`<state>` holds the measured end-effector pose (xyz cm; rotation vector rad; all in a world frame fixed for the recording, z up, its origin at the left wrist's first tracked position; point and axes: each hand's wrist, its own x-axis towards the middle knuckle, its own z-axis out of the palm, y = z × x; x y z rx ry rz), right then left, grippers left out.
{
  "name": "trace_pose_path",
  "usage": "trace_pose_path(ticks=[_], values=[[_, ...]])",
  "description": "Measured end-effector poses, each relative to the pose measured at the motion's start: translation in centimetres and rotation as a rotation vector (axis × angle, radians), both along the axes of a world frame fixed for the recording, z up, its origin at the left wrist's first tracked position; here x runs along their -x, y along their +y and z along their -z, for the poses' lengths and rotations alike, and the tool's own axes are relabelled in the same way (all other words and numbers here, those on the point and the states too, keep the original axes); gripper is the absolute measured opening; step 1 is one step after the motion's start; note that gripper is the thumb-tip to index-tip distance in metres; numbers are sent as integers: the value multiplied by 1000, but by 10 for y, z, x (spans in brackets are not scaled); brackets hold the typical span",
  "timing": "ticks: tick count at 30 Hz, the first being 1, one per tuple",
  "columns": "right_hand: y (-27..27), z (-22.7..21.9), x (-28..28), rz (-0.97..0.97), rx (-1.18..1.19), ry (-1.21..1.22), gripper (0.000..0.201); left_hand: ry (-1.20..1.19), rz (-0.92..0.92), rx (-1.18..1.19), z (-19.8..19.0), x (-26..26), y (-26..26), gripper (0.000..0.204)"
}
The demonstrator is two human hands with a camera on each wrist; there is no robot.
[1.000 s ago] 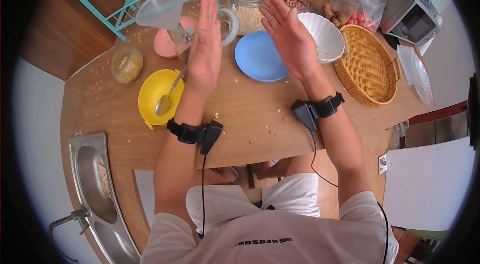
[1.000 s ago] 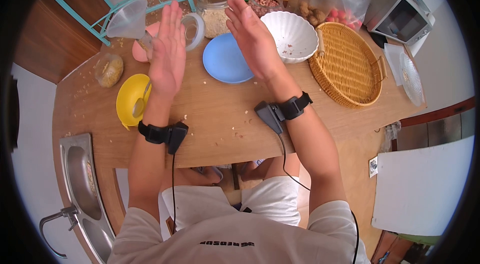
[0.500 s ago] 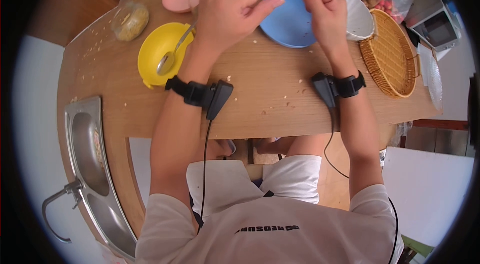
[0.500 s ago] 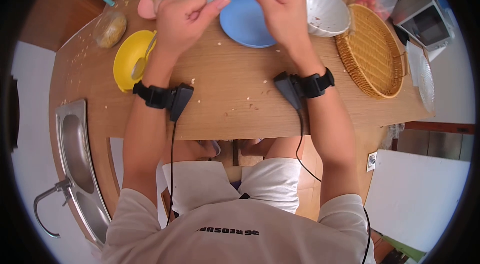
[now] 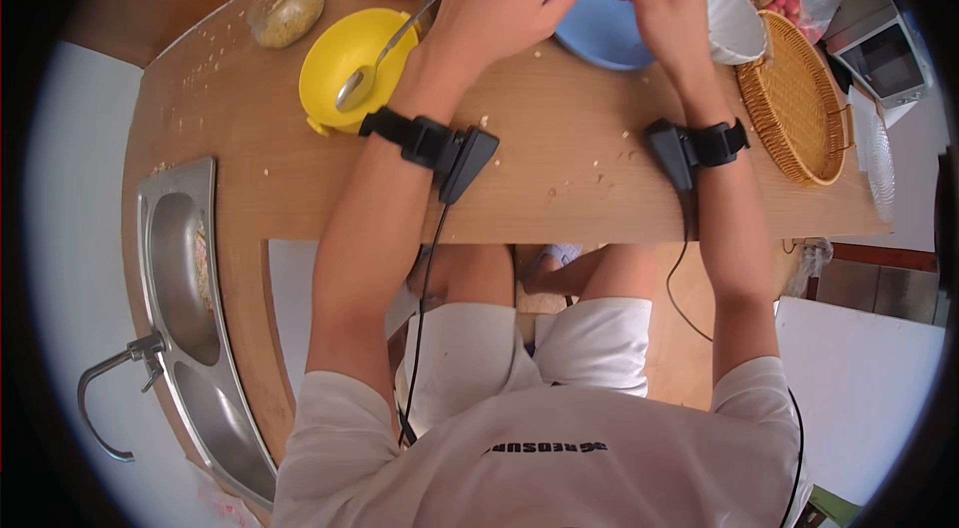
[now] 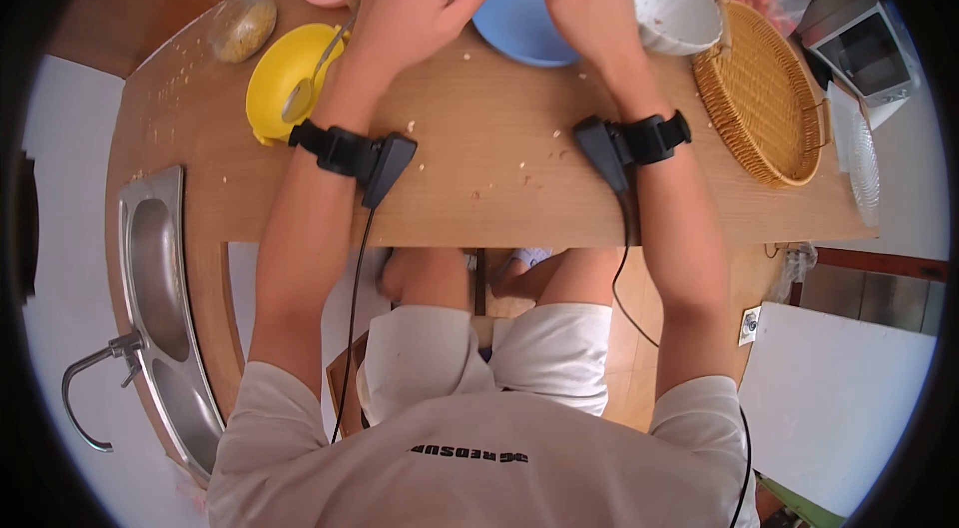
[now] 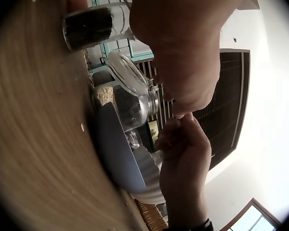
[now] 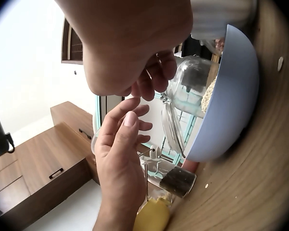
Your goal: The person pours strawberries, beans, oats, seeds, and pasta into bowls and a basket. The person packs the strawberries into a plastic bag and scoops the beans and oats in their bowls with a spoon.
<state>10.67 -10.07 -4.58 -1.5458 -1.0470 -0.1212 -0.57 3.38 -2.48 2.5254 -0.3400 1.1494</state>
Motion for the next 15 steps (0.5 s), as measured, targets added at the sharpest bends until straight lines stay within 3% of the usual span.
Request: trace_pose_path(ticks=[2,7,10,12,13,15], values=[[-5,-7,-1,35,118,22,21,-12,20,4,3,-1,2,25],[-4,-10,-1,32,116,25,22,-89,23,-2,-4,-2,1,25],[-6,-10,0,15,59,59,21,-124,-67,-31,-5,-1,-1,22],[-9,-8,-4,132,192,-32,28,127,-192,62,-5,0,0,17],[-10,-6,-4,133,195,-26,28,132,-190,64,-4,1,1,17],[-8,-6,-3,137,176,-75,36,146,-326,-123,-6,3,4,20]])
